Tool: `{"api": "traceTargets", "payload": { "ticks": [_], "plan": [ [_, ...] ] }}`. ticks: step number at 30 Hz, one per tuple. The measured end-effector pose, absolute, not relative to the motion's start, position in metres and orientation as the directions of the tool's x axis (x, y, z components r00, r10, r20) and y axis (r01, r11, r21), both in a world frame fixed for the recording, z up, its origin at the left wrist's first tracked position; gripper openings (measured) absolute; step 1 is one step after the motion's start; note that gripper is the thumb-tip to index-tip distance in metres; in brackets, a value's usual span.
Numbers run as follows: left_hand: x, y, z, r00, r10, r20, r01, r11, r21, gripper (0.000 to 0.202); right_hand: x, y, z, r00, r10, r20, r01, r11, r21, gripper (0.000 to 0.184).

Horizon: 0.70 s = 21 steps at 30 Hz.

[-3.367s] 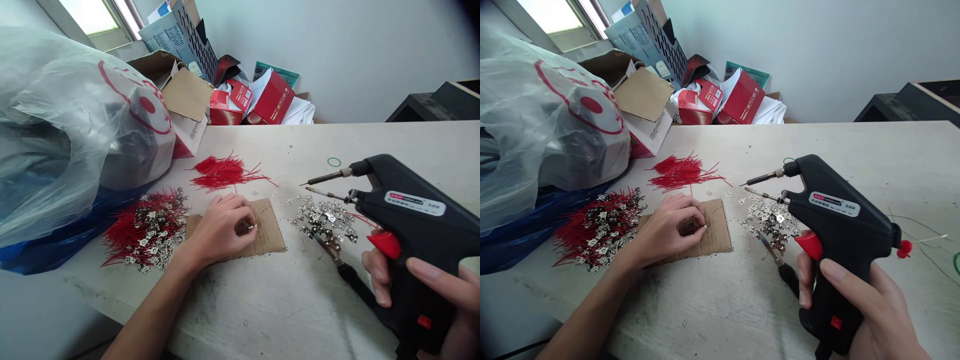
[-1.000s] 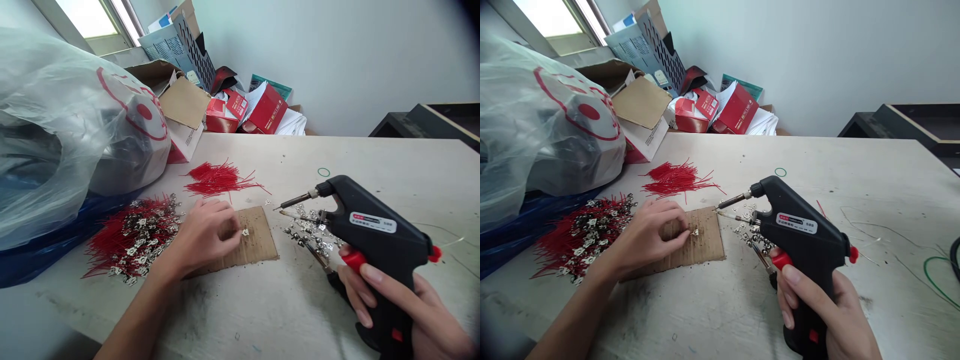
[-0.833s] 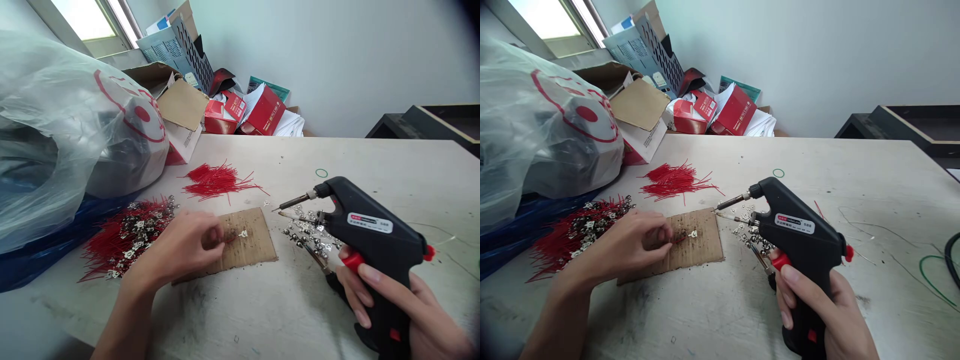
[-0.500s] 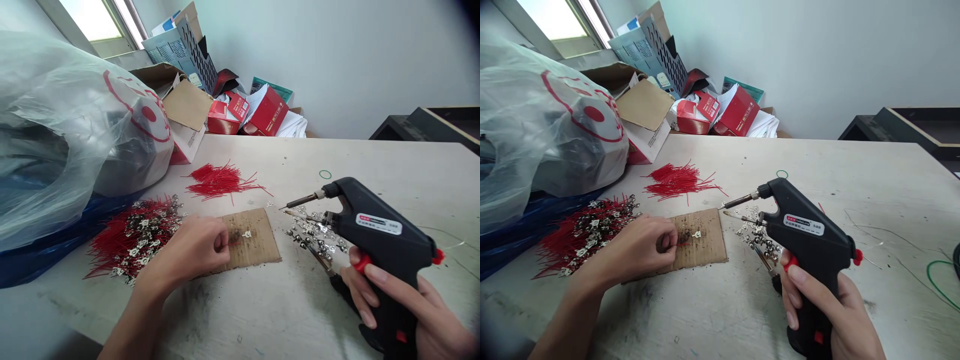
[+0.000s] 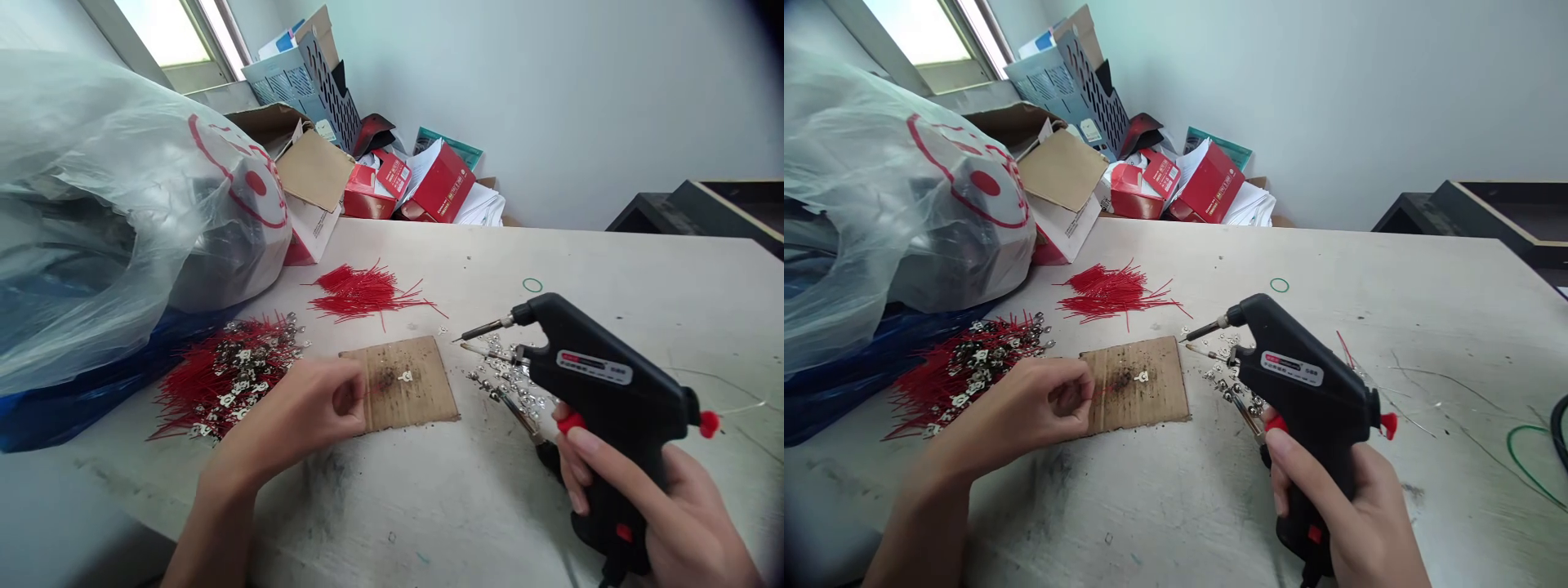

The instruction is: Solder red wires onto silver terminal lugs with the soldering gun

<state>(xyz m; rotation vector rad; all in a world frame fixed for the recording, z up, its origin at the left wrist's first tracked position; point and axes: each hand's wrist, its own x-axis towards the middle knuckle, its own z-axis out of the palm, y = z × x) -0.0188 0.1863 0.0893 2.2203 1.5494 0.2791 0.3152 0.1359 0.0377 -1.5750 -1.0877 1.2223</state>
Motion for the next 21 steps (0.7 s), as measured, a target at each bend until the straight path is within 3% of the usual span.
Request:
{"api": "traceTargets", "payload": {
  "ticks": [3,7,11,14,17,21],
  "plan": [
    [-0.024,0.171,0.081,0.343,0.938,0.046,0.83,-0.325,0.453,0.011,0.315,0.129,0.037,0.119,0.948,-0.296,0.295,-0.319,-0.901,0.051],
    [-0.028,0.154,0.069,0.309,0.929,0.202,0.784,-0.37,0.499,0.016,0.307,0.122,0.046,0.064,0.975,-0.213,0.394,-0.221,-0.892,0.044],
    [-0.026,0.151,0.06,0.32,0.896,0.307,0.751,-0.438,0.495,0.022,0.285,0.112,0.064,0.129,0.973,-0.192,0.429,-0.229,-0.874,0.038],
    [-0.022,0.156,0.055,0.313,0.881,0.356,0.739,-0.461,0.49,0.017,0.264,0.107,0.069,0.069,0.986,-0.152,0.46,-0.166,-0.872,0.035],
    [-0.018,0.16,0.049,0.259,0.893,0.369,0.732,-0.431,0.528,0.016,0.248,0.109,0.062,-0.025,0.99,-0.137,0.446,-0.111,-0.888,0.033],
    [-0.015,0.161,0.04,0.226,0.901,0.371,0.694,-0.416,0.588,0.016,0.243,0.114,0.052,0.007,0.988,-0.153,0.38,-0.144,-0.914,0.037]
  ]
}}
